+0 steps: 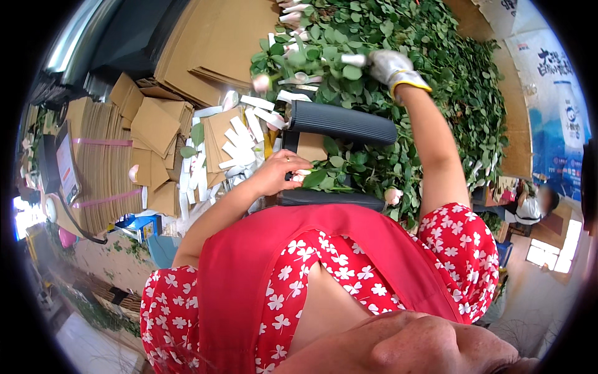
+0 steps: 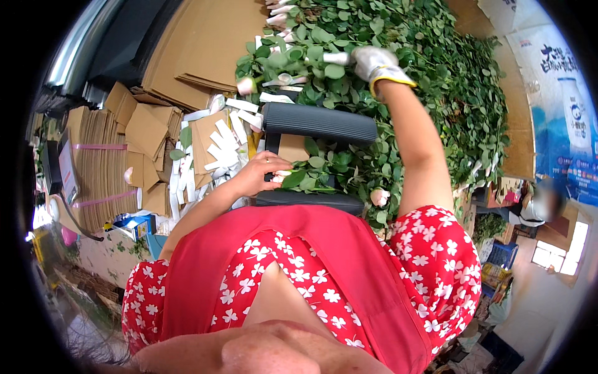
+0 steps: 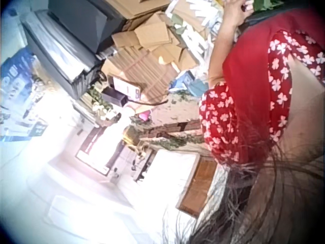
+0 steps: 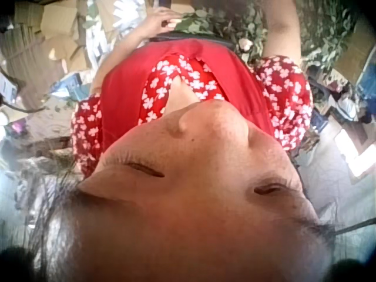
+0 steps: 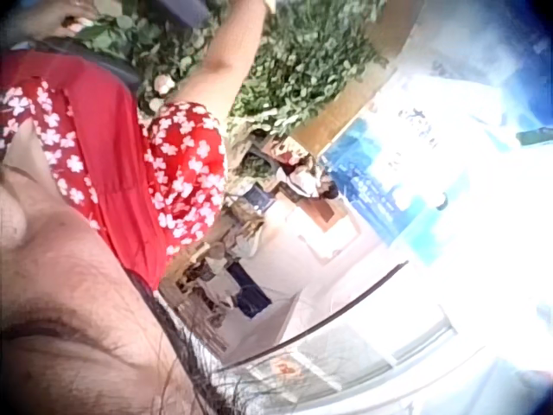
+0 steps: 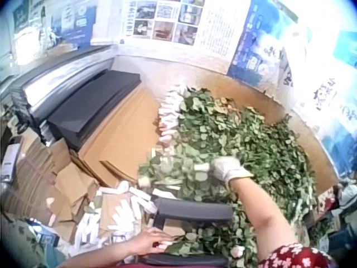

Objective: The person arranges pink roses and green leafy stems into a black rectangular tray. They place the flowers and leaves into the tray one by one, adjusting their positions to fit the container.

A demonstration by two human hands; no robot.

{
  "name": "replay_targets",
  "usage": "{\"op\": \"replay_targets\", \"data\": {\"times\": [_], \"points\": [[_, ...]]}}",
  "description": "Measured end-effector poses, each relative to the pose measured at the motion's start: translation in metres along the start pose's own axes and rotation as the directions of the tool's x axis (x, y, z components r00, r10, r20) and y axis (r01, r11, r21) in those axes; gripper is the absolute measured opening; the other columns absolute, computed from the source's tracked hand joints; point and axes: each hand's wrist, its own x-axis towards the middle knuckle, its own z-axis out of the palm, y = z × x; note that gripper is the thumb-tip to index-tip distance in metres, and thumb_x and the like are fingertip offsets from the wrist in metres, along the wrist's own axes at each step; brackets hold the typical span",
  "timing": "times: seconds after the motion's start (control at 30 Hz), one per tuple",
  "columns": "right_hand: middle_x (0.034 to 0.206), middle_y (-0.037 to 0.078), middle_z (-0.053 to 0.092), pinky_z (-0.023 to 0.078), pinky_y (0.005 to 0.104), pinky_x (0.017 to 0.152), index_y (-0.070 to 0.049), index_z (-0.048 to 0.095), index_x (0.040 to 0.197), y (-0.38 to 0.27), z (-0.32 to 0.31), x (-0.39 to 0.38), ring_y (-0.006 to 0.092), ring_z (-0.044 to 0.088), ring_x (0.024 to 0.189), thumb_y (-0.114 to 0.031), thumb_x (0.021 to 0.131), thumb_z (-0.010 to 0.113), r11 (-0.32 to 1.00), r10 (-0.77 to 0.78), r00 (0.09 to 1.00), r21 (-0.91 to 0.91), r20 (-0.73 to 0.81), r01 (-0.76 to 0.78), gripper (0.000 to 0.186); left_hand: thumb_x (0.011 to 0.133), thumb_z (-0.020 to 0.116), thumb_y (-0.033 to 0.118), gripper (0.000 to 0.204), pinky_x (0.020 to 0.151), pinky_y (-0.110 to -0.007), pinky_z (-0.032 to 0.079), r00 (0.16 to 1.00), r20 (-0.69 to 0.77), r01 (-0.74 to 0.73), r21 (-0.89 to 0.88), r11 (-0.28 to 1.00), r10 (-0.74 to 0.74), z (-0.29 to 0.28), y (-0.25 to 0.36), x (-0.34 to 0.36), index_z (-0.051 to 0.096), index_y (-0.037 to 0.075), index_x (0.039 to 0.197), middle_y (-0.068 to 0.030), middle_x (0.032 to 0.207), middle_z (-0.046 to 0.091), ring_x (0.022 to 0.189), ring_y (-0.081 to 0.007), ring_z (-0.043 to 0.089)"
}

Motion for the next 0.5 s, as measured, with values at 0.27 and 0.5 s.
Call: {"op": "replay_targets", "data": {"times": [0.27, 0.5], "points": [[0.107, 0.011, 0.072, 0.054, 0.0332, 0.078, -0.007, 0.064, 0.123, 0.098, -0.079, 0.047, 0.0182, 0.069, 0.087, -0.03, 0.088, 0.069, 0.634, 0.451, 0.723, 0.758, -0.523, 0.152, 0.042, 0.068, 0.084, 0.015, 0.059, 0.103, -0.039, 0.041, 0.999, -0.037, -0.003, -0.016, 1.0, 0.003, 0.003, -0.005, 0.0, 0.068, 0.017, 0.125, 0.001, 0.125, 0.067, 0.116, -0.0246, 0.054], [0.136, 0.023, 0.056, 0.046, 0.0421, 0.105, -0.009, 0.041, 0.146, -0.052, -0.025, 0.057, 0.0396, 0.056, 0.123, -0.031, 0.084, 0.073, 0.941, -0.127, 0.936, 0.259, -0.327, 0.218, 0.074, 0.07, 0.084, 0.019, 0.057, 0.104, -0.041, 0.04, 0.999, -0.045, 0.011, -0.033, 0.999, -0.012, 0.004, -0.002, -0.001, 0.067, 0.018, 0.125, 0.0044, 0.128, 0.065, 0.118, -0.0252, 0.054]]}}
